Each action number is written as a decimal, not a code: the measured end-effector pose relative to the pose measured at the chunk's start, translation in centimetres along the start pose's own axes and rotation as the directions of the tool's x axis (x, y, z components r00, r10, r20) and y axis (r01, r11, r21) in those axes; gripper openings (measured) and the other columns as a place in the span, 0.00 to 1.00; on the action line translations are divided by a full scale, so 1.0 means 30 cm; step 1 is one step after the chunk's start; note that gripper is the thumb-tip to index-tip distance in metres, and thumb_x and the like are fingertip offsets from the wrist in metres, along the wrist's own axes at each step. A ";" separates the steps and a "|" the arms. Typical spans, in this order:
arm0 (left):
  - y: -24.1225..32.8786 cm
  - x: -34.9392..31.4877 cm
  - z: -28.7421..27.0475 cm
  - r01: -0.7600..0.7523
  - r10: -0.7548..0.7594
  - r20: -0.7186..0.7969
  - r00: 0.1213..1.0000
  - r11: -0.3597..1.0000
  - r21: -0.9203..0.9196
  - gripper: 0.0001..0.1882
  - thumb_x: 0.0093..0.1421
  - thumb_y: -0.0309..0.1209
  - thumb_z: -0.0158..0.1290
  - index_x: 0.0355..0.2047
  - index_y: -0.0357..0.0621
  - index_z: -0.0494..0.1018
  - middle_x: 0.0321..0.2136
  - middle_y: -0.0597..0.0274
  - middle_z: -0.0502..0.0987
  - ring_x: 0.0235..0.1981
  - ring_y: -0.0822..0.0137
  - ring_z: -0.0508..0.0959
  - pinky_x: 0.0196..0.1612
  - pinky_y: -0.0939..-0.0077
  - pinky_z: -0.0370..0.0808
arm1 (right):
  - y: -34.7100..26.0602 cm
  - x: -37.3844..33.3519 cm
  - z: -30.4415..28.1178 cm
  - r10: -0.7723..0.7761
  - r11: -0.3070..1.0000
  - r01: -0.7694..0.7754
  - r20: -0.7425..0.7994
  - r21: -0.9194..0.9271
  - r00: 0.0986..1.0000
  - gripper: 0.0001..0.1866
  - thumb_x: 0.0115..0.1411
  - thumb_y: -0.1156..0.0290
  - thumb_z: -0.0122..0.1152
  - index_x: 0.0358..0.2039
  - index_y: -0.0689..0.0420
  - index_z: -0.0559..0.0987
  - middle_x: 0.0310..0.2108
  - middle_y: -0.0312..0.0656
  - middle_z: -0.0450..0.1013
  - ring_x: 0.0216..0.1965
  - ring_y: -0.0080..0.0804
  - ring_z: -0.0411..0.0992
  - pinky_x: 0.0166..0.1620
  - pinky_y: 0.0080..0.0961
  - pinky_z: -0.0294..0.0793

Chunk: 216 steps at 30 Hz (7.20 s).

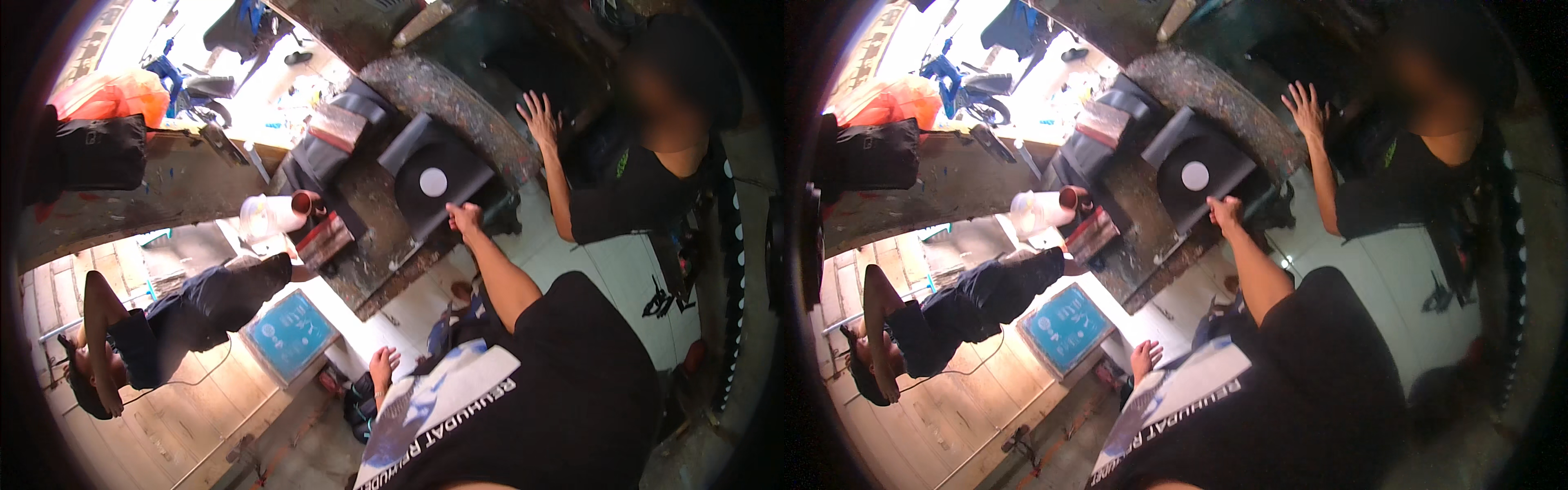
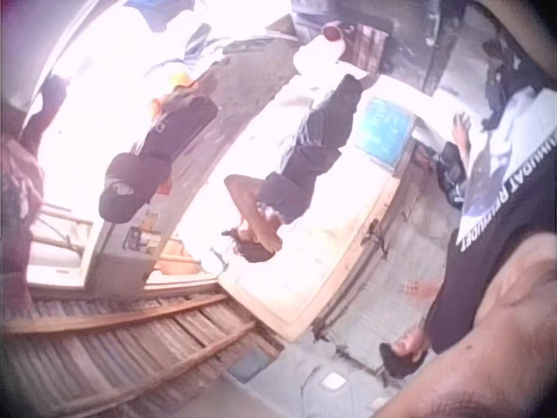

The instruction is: The person repeatedly picks up black foam pieces with white circular patterns and places them on a wooden rack against the wall. The person also handles a black cap with a white circle and places it on a table. The task involves repetitive handling of these items without a clear final assembly state.

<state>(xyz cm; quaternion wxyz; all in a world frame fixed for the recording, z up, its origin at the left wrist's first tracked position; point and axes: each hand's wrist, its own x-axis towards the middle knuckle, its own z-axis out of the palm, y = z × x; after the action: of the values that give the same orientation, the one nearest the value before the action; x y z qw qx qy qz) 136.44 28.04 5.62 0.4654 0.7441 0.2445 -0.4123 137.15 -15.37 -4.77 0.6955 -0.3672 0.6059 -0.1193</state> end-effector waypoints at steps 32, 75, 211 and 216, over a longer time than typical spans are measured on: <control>0.633 -0.121 -0.026 -0.107 0.576 0.454 0.680 0.690 -0.716 0.18 0.65 0.37 0.40 0.44 0.33 0.68 0.41 0.56 0.75 0.41 0.64 0.76 0.47 0.72 0.72 | -0.072 -0.830 0.110 -0.388 0.921 0.336 0.545 0.198 0.743 0.08 0.57 0.67 0.56 0.24 0.55 0.74 0.19 0.26 0.66 0.19 0.11 0.61 0.22 0.13 0.61; 0.855 -0.171 -0.129 -0.759 0.774 0.394 0.496 0.607 -0.235 0.12 0.59 0.24 0.49 0.44 0.36 0.66 0.26 0.66 0.73 0.23 0.82 0.69 0.25 0.92 0.63 | -0.119 -0.860 0.110 -0.492 0.820 0.570 0.568 0.048 0.660 0.08 0.49 0.71 0.66 0.32 0.57 0.81 0.20 0.26 0.72 0.18 0.08 0.62 0.20 0.09 0.58; 0.170 -1.435 2.731 -0.990 0.780 0.620 0.078 0.134 -0.043 0.05 0.56 0.22 0.49 0.34 0.36 0.68 0.18 0.63 0.70 0.19 0.76 0.64 0.22 0.80 0.62 | -1.557 -0.433 -3.223 -0.886 0.297 0.868 -0.453 -0.398 0.095 0.15 0.51 0.75 0.61 0.41 0.60 0.77 0.16 0.28 0.64 0.17 0.13 0.56 0.20 0.15 0.56; 0.094 -1.480 2.856 -0.961 0.858 0.460 0.229 0.274 -0.032 0.04 0.57 0.22 0.48 0.33 0.36 0.68 0.19 0.69 0.66 0.21 0.79 0.62 0.24 0.84 0.59 | -1.540 -0.248 -3.241 -0.871 0.324 0.918 -0.453 -0.231 0.193 0.22 0.51 0.78 0.61 0.48 0.63 0.70 0.15 0.26 0.58 0.18 0.13 0.54 0.21 0.13 0.53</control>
<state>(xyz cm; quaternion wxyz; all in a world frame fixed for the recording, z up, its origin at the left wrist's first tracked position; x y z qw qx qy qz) 81.48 -48.95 24.91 0.5538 0.6978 -0.3949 -0.2244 57.79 -78.87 31.52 0.3268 -0.5719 0.4292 -0.6180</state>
